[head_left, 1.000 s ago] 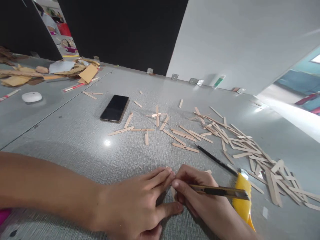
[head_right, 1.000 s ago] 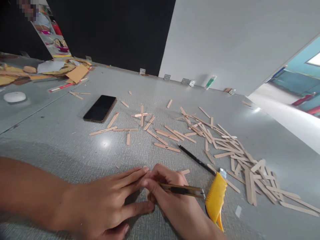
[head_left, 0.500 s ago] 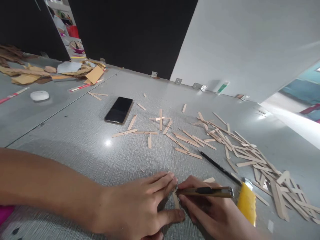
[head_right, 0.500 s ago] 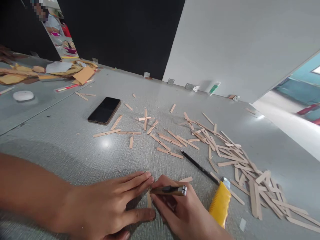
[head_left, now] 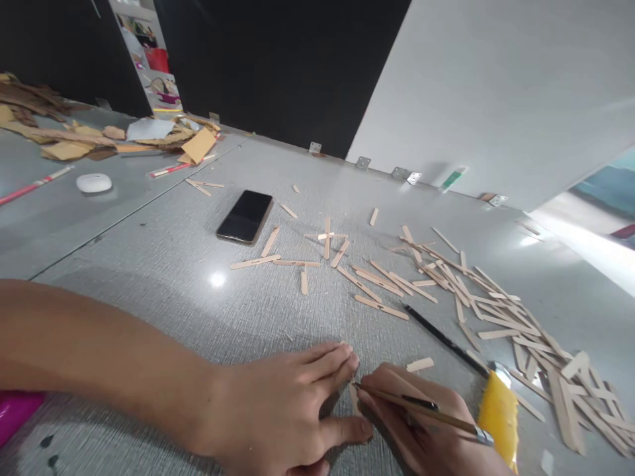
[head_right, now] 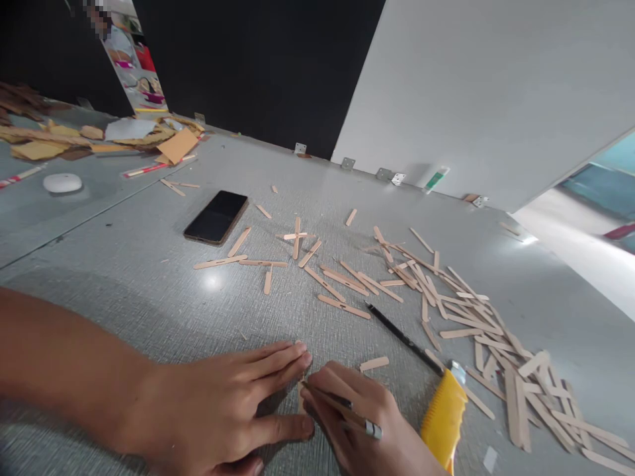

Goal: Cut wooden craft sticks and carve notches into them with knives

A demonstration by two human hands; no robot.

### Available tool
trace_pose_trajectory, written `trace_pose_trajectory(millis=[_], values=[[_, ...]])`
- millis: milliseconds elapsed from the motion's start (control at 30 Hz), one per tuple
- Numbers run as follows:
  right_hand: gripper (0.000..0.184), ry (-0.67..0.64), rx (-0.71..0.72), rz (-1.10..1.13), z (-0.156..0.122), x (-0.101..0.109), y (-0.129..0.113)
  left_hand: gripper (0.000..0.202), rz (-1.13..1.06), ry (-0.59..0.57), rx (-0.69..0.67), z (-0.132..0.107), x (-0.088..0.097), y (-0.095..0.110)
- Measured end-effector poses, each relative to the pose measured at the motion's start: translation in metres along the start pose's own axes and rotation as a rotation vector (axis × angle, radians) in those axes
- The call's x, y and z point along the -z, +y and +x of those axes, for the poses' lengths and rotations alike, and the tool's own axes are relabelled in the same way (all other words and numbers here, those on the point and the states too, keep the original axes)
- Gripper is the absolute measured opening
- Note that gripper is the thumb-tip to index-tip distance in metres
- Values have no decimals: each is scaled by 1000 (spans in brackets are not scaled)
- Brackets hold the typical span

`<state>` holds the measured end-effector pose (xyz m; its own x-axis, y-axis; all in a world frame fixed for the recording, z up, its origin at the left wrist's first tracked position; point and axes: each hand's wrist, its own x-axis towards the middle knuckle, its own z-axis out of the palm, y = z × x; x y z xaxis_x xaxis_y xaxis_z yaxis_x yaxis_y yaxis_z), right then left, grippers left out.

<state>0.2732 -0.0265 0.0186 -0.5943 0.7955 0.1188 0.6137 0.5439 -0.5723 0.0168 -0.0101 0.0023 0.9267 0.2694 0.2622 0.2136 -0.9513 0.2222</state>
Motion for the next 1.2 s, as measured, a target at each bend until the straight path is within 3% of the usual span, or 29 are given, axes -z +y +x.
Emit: trace_pose_trajectory(millis=[233,400,700,1200], values=[[25,102,-133,41,-6,-6,8,50,-54,31,1,-2,-4,-1],[31,42,-232,172,-4,-2,10,51,-73,62,3,-3,-5,-1],[21,51,-103,165,3,0,6,51,-102,75,12,-1,-5,1],[27,71,-227,171,-1,-8,7,50,-201,46,7,-3,-7,-1]])
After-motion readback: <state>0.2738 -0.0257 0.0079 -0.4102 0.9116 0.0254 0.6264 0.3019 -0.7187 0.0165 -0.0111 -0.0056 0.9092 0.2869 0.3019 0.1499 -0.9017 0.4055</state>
